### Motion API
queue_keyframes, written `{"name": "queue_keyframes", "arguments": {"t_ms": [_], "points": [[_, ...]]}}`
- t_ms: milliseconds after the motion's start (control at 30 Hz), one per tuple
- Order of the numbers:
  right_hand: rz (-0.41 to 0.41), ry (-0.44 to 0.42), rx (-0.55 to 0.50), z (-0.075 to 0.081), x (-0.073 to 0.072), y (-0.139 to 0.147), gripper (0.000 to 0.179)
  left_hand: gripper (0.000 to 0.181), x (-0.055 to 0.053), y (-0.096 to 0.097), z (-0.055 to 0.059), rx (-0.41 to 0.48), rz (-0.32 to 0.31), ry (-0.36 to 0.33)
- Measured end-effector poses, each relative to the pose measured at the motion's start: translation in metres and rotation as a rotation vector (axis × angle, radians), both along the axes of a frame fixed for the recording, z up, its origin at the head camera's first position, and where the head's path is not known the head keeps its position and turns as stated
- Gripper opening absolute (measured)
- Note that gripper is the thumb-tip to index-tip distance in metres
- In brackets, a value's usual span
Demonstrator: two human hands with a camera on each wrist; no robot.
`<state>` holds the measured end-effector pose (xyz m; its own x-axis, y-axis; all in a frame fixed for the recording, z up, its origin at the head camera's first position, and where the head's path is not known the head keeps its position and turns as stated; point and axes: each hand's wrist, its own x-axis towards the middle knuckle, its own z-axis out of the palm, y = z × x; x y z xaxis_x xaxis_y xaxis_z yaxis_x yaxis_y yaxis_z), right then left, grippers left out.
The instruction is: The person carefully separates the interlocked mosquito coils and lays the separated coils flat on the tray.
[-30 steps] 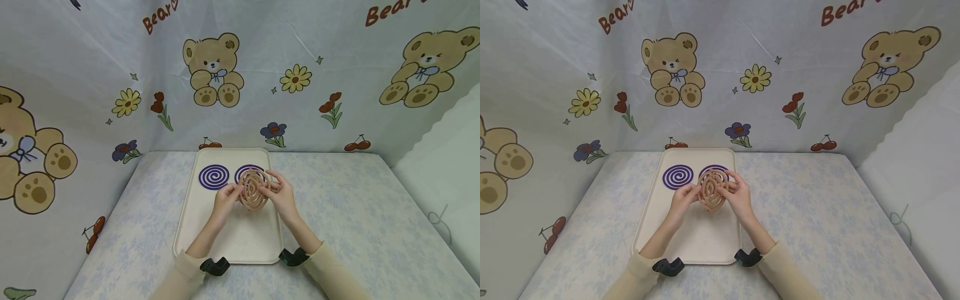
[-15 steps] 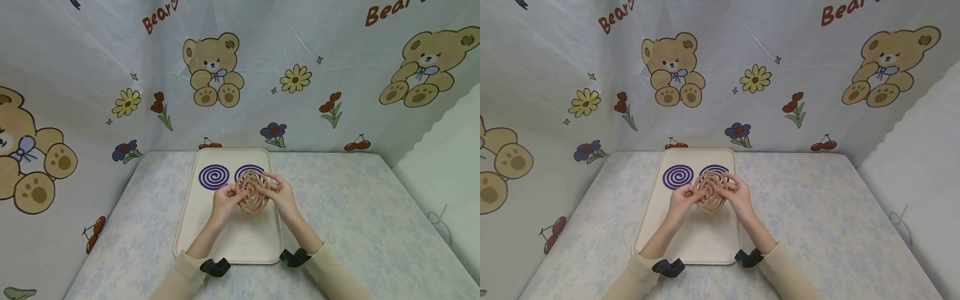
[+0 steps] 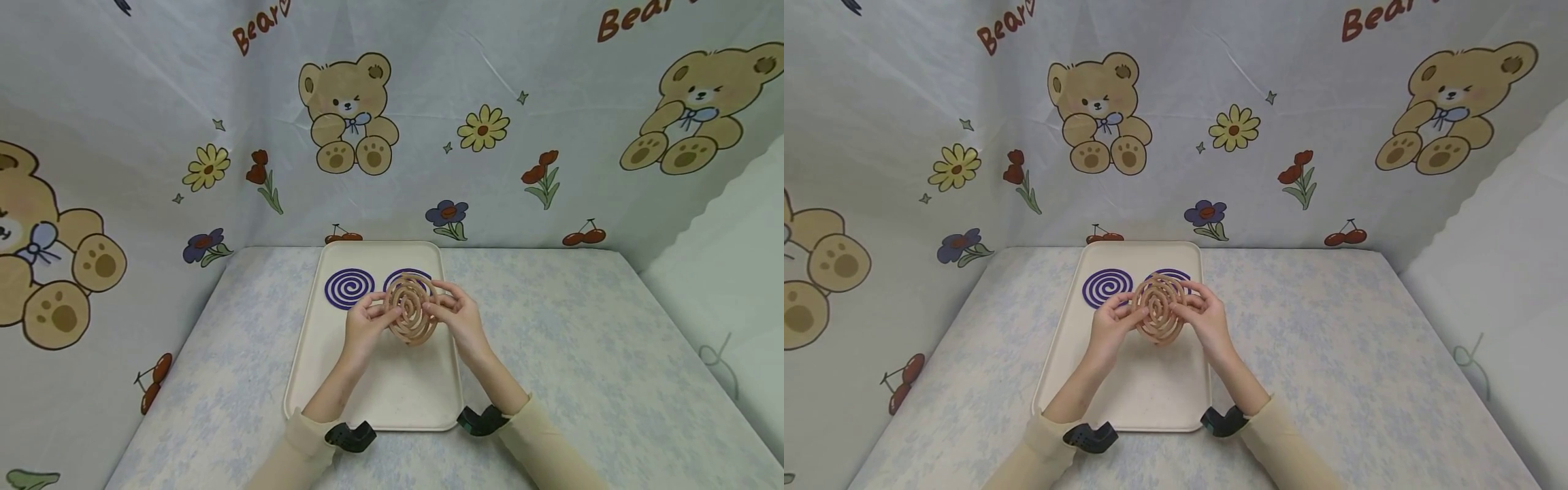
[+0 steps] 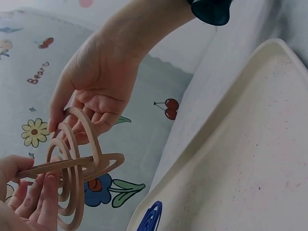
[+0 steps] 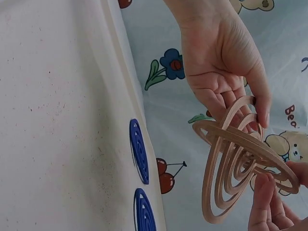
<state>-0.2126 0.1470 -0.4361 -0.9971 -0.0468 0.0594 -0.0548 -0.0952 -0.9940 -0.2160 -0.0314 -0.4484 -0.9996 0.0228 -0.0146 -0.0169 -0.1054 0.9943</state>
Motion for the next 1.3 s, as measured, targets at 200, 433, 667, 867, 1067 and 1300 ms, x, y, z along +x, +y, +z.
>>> {"name": "queue_keyframes", "arguments": {"t_ms": [200, 433, 667, 867, 1067, 1300], "points": [[0.000, 0.002, 0.026, 0.001, -0.001, 0.001, 0.047, 0.035, 0.001, 0.002, -0.001, 0.022, 0.025, -0.001], [0.010, 0.022, 0.013, 0.001, -0.001, 0.002, 0.050, 0.039, 0.000, 0.001, -0.005, -0.098, 0.062, 0.029], [0.006, 0.033, -0.018, 0.001, -0.001, 0.003, 0.048, 0.043, -0.003, -0.002, -0.004, -0.008, -0.072, -0.091], [-0.040, 0.003, 0.023, -0.002, -0.003, 0.004, 0.039, 0.036, -0.003, -0.003, -0.001, 0.112, -0.050, -0.123], [0.036, -0.175, -0.016, -0.008, -0.009, 0.006, 0.046, 0.026, 0.000, -0.004, 0.005, 0.196, -0.074, -0.134], [0.233, -0.255, -0.269, -0.004, -0.008, 0.006, 0.062, 0.043, 0.003, -0.008, 0.015, 0.281, -0.152, -0.113]]}}
